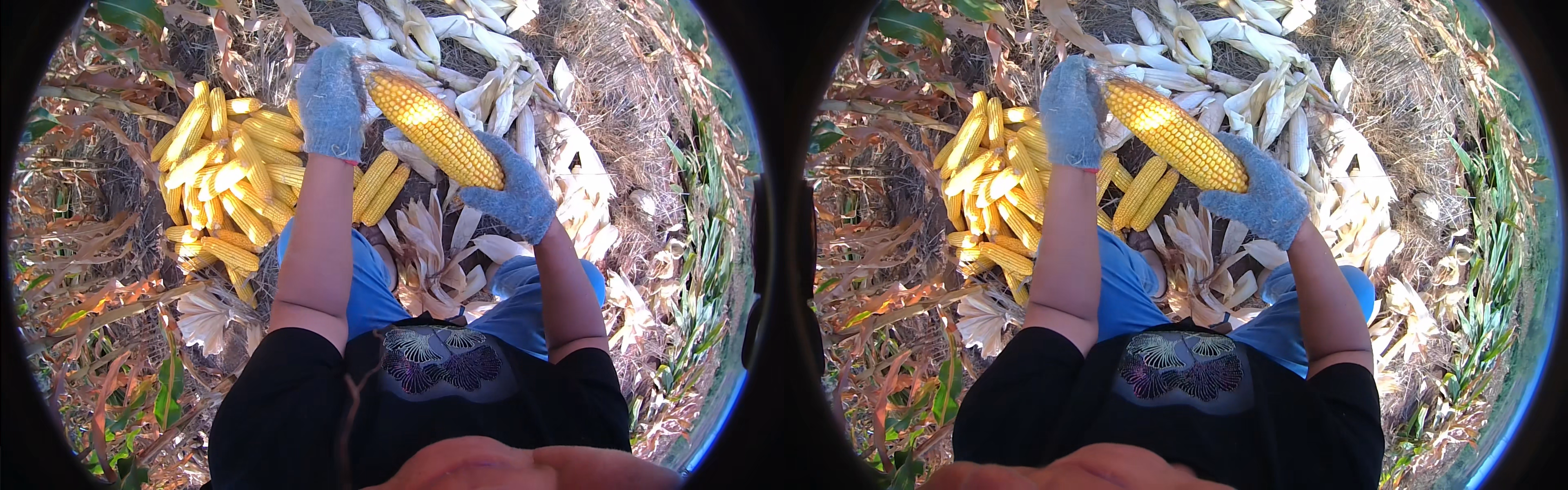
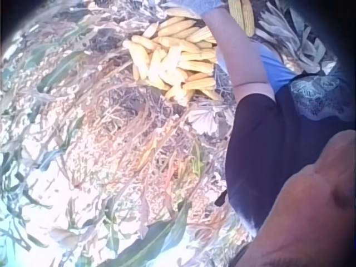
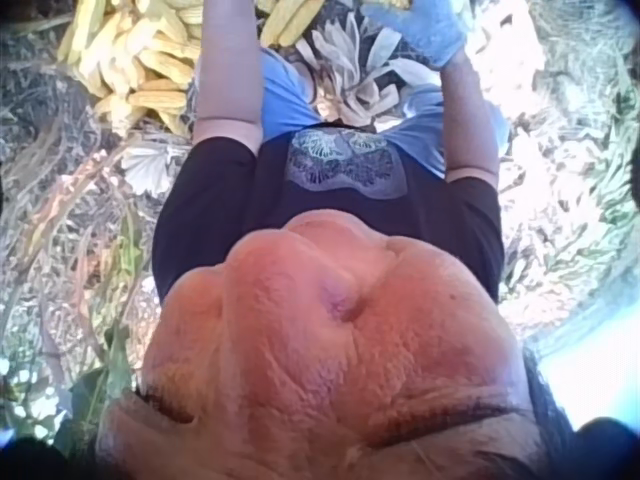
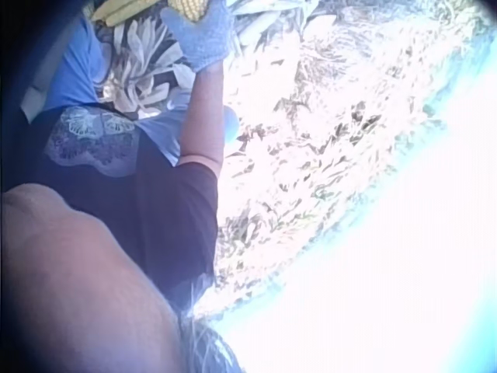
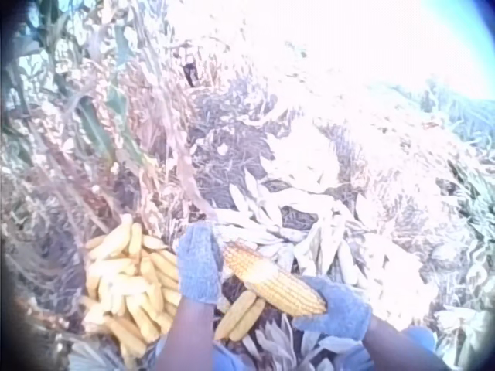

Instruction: The person sits on the ground in a cornfield and repeatedly shucks corn cobs by hand, removing the husks and placing the cleaned cobs into a growing pile. The person handles each cob individually, peeling away the husks and discarding them to the side.

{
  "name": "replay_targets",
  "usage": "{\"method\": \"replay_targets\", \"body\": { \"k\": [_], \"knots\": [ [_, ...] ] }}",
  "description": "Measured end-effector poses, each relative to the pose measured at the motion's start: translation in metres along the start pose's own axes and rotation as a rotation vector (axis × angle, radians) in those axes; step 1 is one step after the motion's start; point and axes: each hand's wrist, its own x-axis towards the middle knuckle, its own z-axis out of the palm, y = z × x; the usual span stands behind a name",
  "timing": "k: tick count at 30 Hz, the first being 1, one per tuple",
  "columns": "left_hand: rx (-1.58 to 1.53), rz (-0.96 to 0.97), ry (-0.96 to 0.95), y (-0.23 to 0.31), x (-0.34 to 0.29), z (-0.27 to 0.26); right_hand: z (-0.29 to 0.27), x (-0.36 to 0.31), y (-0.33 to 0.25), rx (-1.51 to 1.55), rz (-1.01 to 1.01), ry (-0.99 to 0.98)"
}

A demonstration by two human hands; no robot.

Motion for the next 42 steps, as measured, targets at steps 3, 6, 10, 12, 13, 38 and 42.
{"method": "replay_targets", "body": {
  "k": [3, 6, 10, 12, 13, 38, 42],
  "knots": [
    [-0.256, -0.179, -0.007, 0.008, 0.005, -0.007, 0.001, -0.001, -0.001, 0.363, 0.1, -0.049],
    [-0.297, -0.224, -0.106, 0.0, 0.008, -0.014, 0.0, -0.002, 0.005, 0.685, 0.178, -0.099],
    [-0.14, -0.109, -0.406, 0.001, -0.017, 0.012, -0.006, -0.002, 0.023, 1.046, 0.294, -0.318],
    [-0.14, -0.17, -0.466, -0.006, -0.022, 0.009, -0.002, -0.002, 0.036, 1.225, 0.34, -0.419],
    [-0.159, -0.257, -0.458, -0.011, -0.02, 0.002, 0.002, -0.007, 0.035, 1.239, 0.348, -0.345],
    [0.245, 0.334, -0.385, 0.046, -0.045, -0.007, 0.123, 0.058, 0.099, 0.959, 0.69, -0.061],
    [0.038, 0.192, -0.224, 0.05, -0.041, -0.02, 0.21, 0.118, 0.074, 1.233, 0.315, -0.195]
  ]
}}
